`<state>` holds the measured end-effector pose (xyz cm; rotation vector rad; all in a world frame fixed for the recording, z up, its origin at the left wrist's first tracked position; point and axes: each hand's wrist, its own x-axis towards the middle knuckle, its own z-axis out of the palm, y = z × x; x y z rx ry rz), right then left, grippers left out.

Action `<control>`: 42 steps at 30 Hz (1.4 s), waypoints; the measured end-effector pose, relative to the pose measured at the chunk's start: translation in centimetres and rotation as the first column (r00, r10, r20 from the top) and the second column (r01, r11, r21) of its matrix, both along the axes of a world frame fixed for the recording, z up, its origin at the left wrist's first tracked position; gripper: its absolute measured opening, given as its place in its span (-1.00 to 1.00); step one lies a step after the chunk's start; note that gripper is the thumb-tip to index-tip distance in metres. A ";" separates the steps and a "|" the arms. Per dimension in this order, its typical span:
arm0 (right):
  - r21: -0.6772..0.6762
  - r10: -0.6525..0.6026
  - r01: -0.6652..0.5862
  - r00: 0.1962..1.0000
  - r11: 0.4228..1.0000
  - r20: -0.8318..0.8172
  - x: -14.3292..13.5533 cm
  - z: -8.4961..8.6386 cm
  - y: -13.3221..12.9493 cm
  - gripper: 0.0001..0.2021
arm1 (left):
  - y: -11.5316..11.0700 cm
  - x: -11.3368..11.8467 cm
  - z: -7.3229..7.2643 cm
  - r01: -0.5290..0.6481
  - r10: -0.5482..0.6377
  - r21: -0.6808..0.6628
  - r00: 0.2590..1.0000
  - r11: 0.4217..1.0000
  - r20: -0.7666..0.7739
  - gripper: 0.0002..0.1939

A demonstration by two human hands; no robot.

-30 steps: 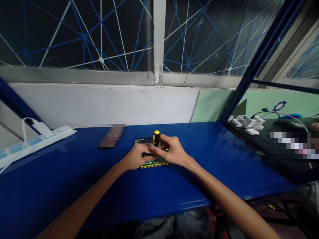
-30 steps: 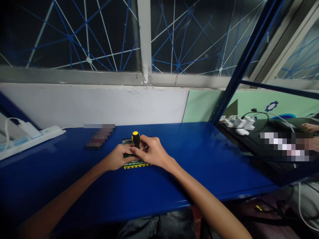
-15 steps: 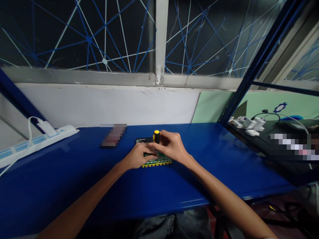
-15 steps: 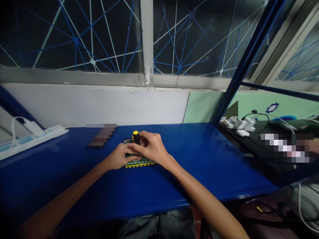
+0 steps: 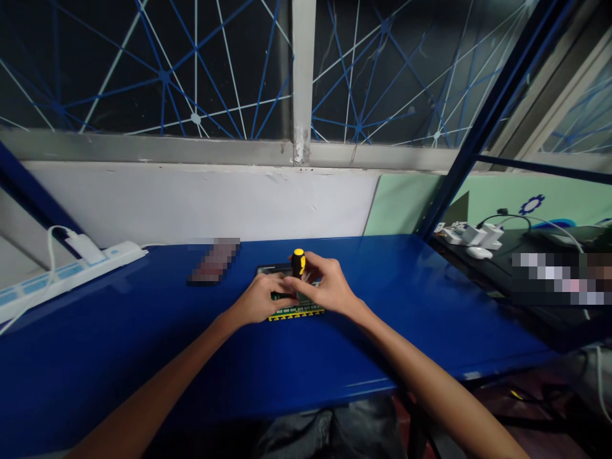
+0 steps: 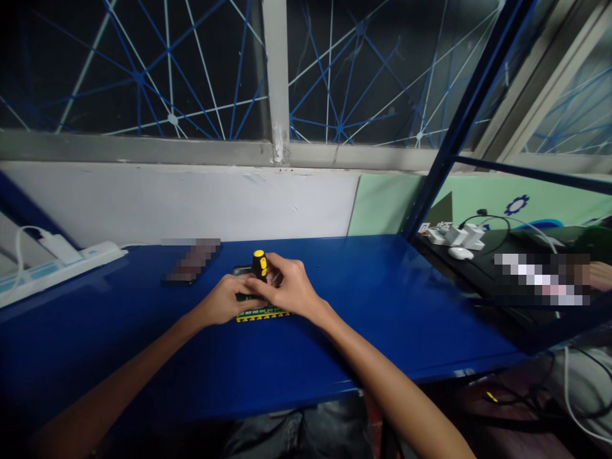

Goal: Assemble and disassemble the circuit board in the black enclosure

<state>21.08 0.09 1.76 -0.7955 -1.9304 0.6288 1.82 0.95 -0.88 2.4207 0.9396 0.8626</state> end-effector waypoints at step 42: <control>-0.062 -0.003 0.004 1.000 0.998 0.006 -0.1 -1.1 0.4 -0.71 | -0.4 0.5 0.4 0.023 -0.023 -0.002 0.997 1.000 0.072 -0.87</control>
